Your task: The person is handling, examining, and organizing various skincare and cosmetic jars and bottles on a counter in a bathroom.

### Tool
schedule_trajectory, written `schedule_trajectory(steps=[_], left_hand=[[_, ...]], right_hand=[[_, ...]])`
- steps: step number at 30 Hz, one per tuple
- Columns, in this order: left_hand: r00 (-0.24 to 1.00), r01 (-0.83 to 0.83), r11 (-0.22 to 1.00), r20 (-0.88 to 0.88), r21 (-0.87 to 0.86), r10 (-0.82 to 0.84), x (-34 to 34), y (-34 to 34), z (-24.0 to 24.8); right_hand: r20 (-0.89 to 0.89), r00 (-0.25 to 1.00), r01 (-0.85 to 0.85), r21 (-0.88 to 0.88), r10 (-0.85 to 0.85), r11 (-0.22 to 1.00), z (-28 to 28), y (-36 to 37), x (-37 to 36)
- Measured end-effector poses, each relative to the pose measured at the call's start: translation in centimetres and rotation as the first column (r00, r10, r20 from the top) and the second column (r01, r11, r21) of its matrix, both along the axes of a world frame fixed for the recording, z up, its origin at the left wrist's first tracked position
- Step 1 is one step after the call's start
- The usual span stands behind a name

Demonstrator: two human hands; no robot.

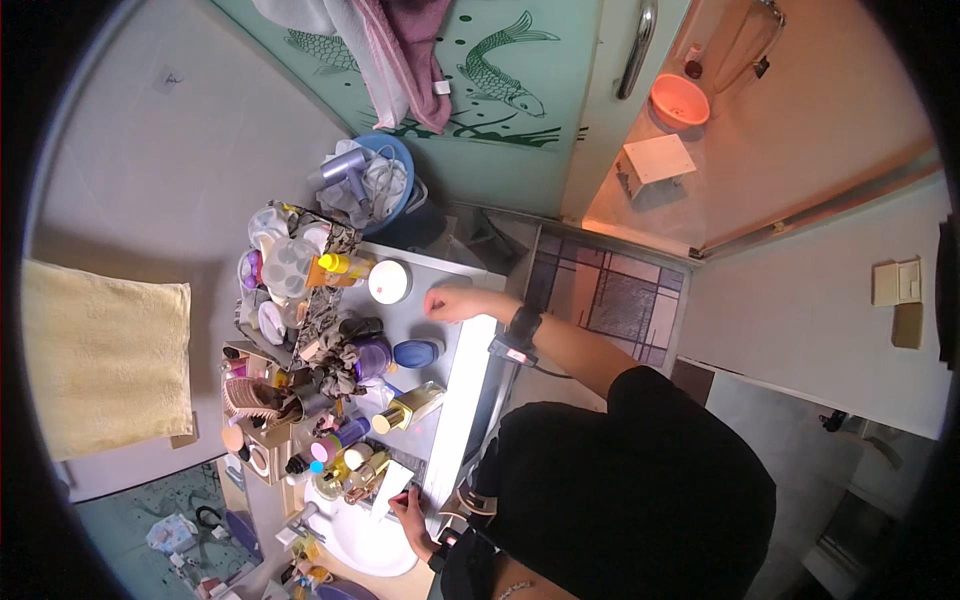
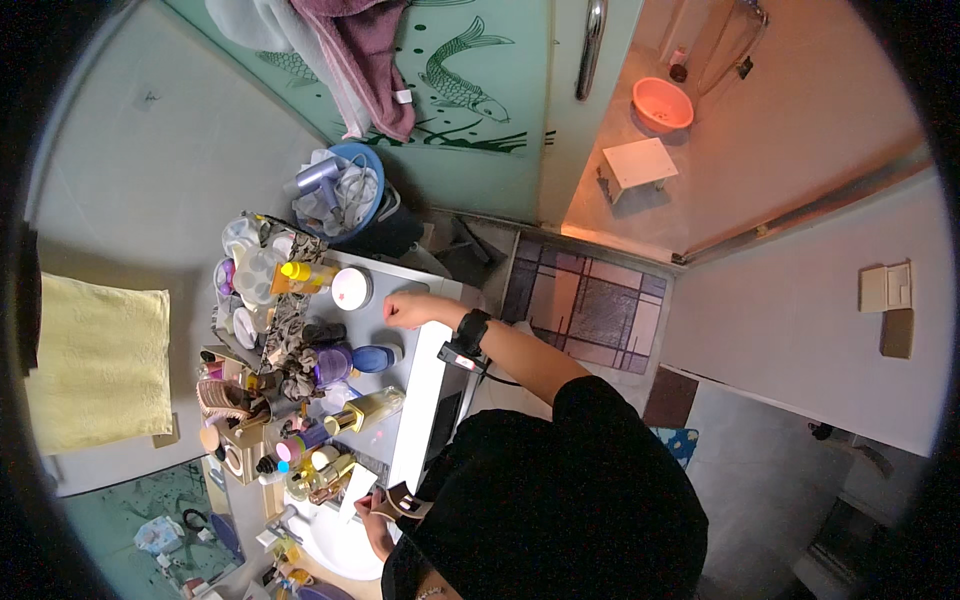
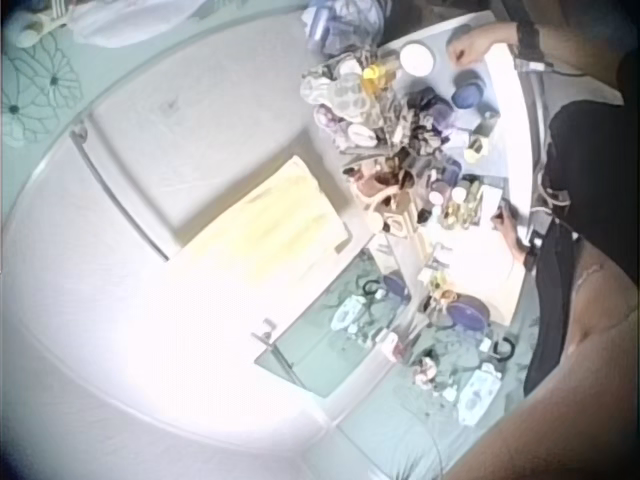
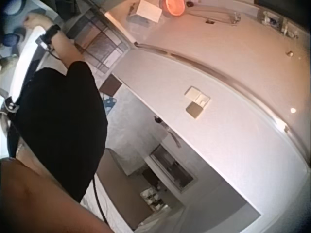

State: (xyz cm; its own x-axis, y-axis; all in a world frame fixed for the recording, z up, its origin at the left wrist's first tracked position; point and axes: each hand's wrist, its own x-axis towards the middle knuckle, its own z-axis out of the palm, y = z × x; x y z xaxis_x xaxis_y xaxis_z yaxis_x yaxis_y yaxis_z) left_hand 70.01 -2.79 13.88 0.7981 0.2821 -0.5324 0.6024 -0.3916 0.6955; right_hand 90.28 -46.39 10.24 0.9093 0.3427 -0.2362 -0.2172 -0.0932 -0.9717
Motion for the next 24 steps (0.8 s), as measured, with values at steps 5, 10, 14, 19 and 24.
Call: schedule_trajectory(steps=[5,10,14,19,24], left_hand=[[1.000,0.002,0.998,-0.009,0.060,-0.001,0.2,-0.4,0.2],[1.000,-0.005,0.999,0.012,0.045,0.005,0.0,0.6,-1.0],[1.000,0.005,0.996,-0.008,0.089,-0.004,0.0,1.3,-1.6],[0.999,0.028,0.989,0.040,0.145,-0.034,0.6,-0.7,-0.6],[0.998,-0.036,0.990,0.050,0.138,0.029,0.5,-1.1,-0.3]], right_hand=[[0.032,0.999,0.027,-0.006,-0.026,1.000,0.6,-0.3,-0.4],[0.084,0.992,0.100,-0.010,-0.099,0.995,0.9,0.0,-0.6],[0.099,0.992,0.083,-0.030,-0.080,0.996,1.0,-0.2,-0.6],[0.023,0.998,0.062,-0.003,-0.062,0.998,0.7,-0.8,-0.5],[0.032,0.998,0.045,0.034,-0.046,0.998,1.1,-0.3,0.0]])
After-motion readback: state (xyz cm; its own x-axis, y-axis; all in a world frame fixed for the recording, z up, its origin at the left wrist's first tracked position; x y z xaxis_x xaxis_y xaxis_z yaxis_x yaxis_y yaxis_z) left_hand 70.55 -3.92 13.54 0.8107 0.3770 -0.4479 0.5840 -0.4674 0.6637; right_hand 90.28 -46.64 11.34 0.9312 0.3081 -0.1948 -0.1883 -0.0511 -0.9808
